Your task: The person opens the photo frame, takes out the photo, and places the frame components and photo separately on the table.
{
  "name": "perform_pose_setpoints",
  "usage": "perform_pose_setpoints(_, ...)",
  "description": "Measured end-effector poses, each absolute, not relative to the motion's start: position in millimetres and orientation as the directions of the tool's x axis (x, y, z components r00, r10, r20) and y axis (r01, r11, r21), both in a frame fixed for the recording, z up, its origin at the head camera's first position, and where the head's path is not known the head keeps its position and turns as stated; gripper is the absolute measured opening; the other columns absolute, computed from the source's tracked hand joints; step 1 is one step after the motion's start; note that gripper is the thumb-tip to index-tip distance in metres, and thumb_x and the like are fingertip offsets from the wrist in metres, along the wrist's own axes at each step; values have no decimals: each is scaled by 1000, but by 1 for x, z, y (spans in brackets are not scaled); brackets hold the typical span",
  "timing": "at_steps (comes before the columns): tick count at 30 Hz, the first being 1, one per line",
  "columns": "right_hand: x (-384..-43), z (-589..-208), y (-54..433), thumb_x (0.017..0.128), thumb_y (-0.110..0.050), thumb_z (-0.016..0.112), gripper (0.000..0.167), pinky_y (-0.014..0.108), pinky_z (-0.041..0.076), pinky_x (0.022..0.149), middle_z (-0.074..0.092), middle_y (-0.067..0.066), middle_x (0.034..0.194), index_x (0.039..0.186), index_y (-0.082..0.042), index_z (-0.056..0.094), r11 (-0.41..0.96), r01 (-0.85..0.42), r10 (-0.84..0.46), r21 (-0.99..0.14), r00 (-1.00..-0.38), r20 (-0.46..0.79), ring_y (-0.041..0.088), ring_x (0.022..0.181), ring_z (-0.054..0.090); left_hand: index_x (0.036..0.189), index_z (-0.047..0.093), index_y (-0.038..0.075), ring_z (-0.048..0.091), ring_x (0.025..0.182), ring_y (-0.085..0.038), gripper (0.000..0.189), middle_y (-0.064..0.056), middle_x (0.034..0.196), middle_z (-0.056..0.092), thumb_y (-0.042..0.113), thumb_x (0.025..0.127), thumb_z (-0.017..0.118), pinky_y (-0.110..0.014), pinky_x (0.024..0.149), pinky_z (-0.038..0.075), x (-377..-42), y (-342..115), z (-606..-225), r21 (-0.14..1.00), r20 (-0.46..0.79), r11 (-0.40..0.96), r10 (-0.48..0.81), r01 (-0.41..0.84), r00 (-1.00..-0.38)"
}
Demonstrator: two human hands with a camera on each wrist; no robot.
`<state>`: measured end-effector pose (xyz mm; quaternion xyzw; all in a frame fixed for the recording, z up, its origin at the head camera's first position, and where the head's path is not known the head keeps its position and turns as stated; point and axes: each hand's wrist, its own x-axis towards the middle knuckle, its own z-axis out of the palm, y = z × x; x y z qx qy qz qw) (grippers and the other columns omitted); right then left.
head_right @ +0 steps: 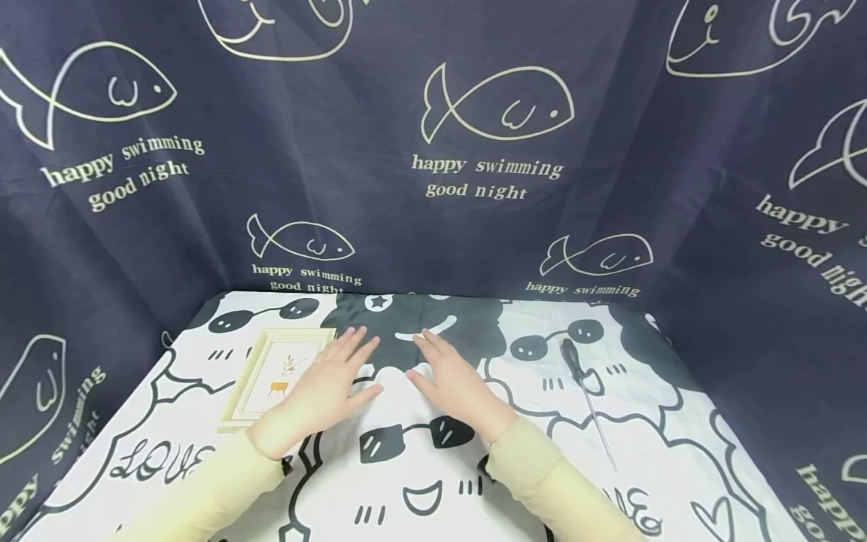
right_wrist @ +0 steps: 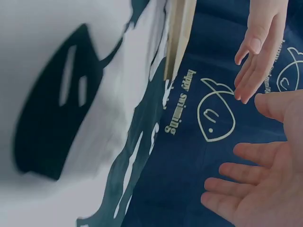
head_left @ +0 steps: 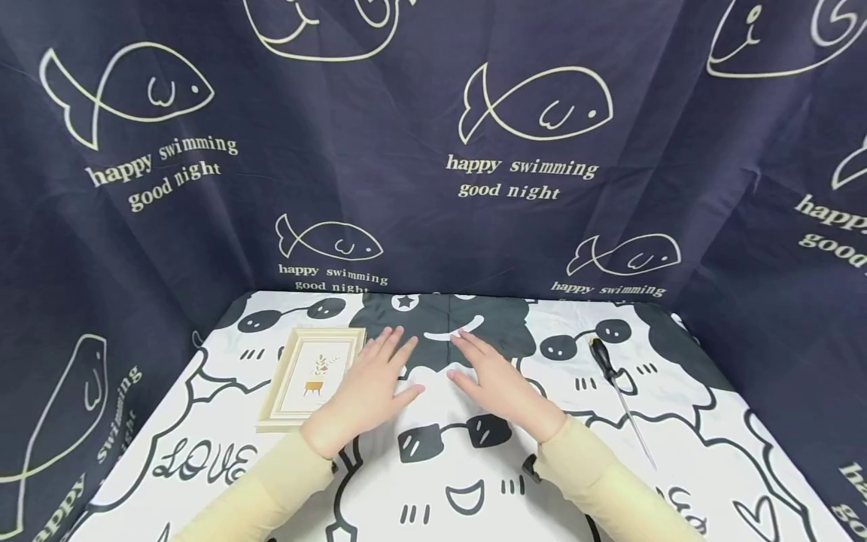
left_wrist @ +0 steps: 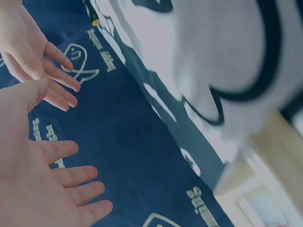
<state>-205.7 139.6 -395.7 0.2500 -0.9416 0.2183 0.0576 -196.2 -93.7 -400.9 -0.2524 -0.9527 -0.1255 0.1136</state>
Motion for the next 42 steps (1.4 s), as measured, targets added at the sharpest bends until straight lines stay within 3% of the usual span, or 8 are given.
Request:
perform_pose_setpoints(14,-214,-399,101,95,-37,53,62,45,31,109,36,14,149,145,-6,34,698,-454,-479,-554,-871,110,31,136,35,140,42,1,29,136,-41,72,-24,146,34,46,88,61,-54,109,26,-196,-161,-407,237,312,879,335,414,-889)
perform_pose_setpoints(21,-217,-416,84,95,-38,50,65,47,29,110,34,16,149,147,-4,30,638,-400,-486,-658,-872,59,34,137,32,140,39,-3,29,134,-47,72,-30,144,33,42,89,61,-59,107,25,-195,-196,-421,269,249,899,281,345,-927)
perform_pose_setpoints(27,-224,-430,61,96,-37,49,65,43,41,102,37,19,147,147,-2,29,571,-316,-472,-757,-881,12,36,127,46,141,32,-9,24,133,-53,74,-36,144,28,37,90,60,-61,106,23,-204,-224,-428,332,181,899,237,286,-955)
perform_pose_setpoints(36,-225,-434,33,96,-39,48,62,45,33,107,41,12,146,148,-8,30,444,-28,-419,-896,-890,-180,29,131,43,141,20,-17,21,131,-55,77,-40,143,21,35,94,51,-63,105,20,-219,-253,-425,509,-62,855,151,99,-987)
perform_pose_setpoints(42,-228,-435,20,97,-27,47,61,42,33,108,34,19,148,145,5,27,178,194,-427,-965,-868,-253,34,133,39,142,13,-17,26,129,-55,80,-41,141,24,40,96,46,-62,103,26,-224,-258,-424,571,-230,819,97,-53,-968)
